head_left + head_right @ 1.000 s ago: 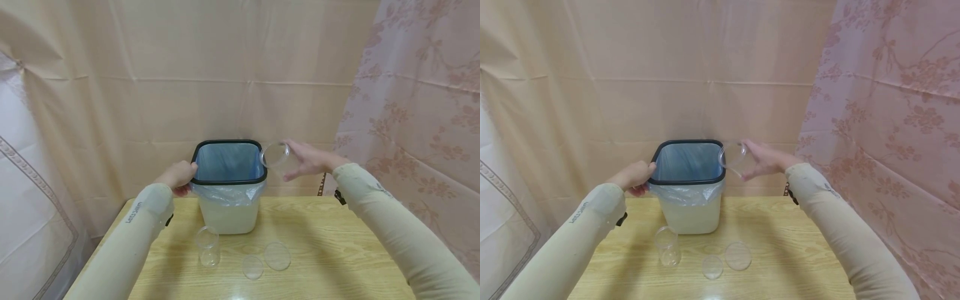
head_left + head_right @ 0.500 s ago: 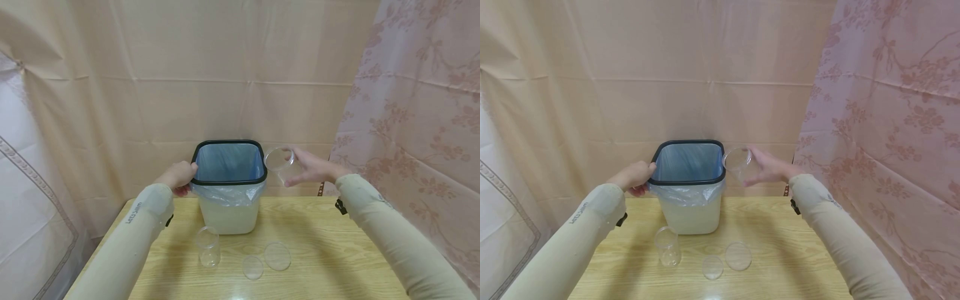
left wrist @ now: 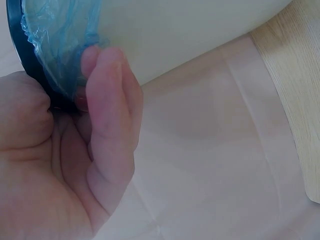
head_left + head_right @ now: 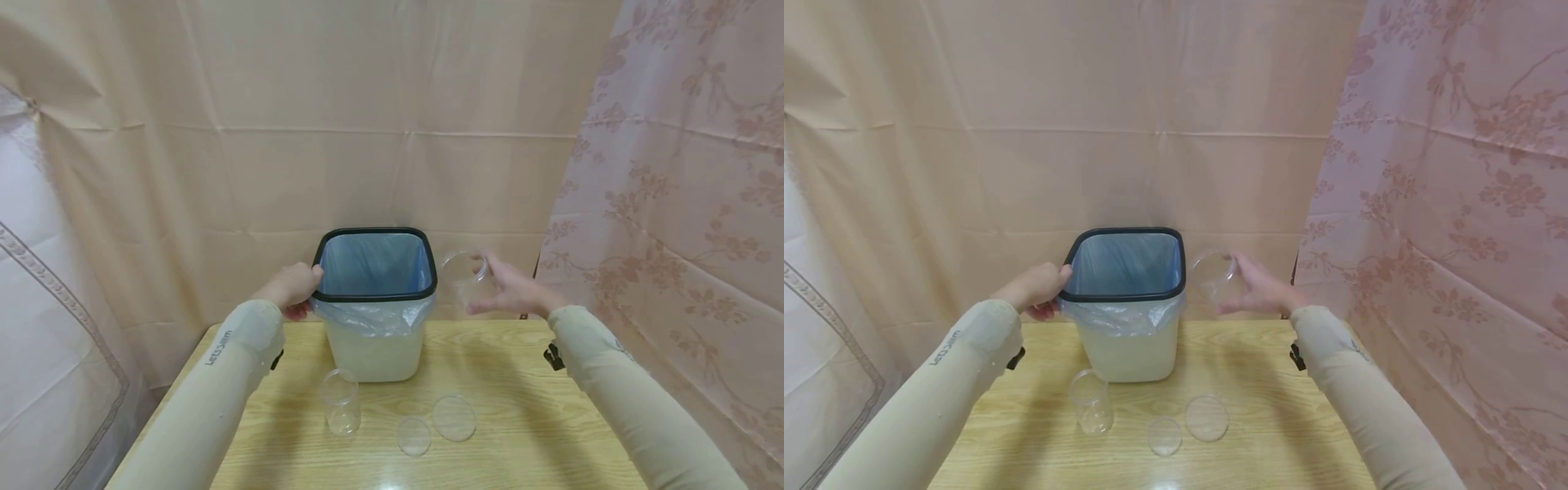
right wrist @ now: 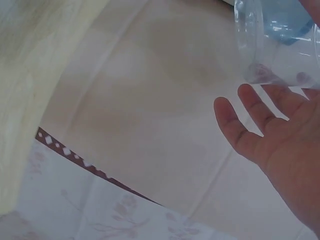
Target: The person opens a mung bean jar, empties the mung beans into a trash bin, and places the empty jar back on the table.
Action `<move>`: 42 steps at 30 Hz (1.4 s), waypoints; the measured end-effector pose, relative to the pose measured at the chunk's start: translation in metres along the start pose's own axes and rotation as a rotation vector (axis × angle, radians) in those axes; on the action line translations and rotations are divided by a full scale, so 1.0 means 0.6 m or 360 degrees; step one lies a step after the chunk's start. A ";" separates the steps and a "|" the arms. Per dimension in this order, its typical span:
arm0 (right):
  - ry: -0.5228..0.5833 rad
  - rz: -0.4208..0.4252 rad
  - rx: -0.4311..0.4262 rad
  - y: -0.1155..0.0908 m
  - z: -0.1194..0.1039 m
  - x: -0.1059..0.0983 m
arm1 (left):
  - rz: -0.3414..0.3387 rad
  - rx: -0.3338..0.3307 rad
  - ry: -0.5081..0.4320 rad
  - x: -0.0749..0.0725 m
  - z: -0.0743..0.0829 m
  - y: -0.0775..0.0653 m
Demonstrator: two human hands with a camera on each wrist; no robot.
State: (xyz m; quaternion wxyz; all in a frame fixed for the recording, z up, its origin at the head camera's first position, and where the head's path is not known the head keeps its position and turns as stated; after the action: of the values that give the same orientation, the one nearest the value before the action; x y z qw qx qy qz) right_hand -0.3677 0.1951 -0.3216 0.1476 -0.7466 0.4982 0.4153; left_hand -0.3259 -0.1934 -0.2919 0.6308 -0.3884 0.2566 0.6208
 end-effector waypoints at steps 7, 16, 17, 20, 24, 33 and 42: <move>-0.0029 0.0074 -0.0004 -0.016 0.020 0.006 | 0.0009 -0.0014 -0.0014 -0.002 0.000 -0.001; 0.0052 0.0202 0.0007 -0.041 0.057 0.017 | 0.0010 -0.0013 -0.0009 -0.004 0.002 -0.004; 0.0073 0.0210 0.0000 -0.044 0.059 0.019 | 0.0009 -0.0013 -0.0007 -0.004 0.002 -0.004; 0.0155 0.0208 -0.0007 -0.056 0.067 0.026 | 0.0003 -0.0017 -0.0008 -0.004 0.002 -0.005; 0.0195 0.0202 0.0023 -0.073 0.077 0.035 | 0.0000 -0.0019 -0.0003 -0.004 0.002 -0.005; 0.0140 0.0252 0.0088 -0.106 0.098 0.058 | 0.0004 -0.0034 -0.0004 -0.003 -0.001 -0.003; 0.0185 0.0267 0.0182 -0.135 0.129 0.088 | 0.0001 -0.0030 -0.0007 -0.001 0.000 -0.001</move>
State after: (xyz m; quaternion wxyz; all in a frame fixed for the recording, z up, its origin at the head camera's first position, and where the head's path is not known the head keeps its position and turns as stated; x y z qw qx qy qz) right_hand -0.3256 0.2491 -0.4251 0.1255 -0.7154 0.5897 0.3531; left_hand -0.3252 -0.1934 -0.2912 0.6275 -0.3927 0.2495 0.6243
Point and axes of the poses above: each hand's wrist, its own y-axis towards the middle knuckle, its own x-axis out of the palm, z = x × y, the point moved 5 cm from there along y, towards the middle knuckle, and after that the axes turned 6 degrees about z, right-handed, at the moved point
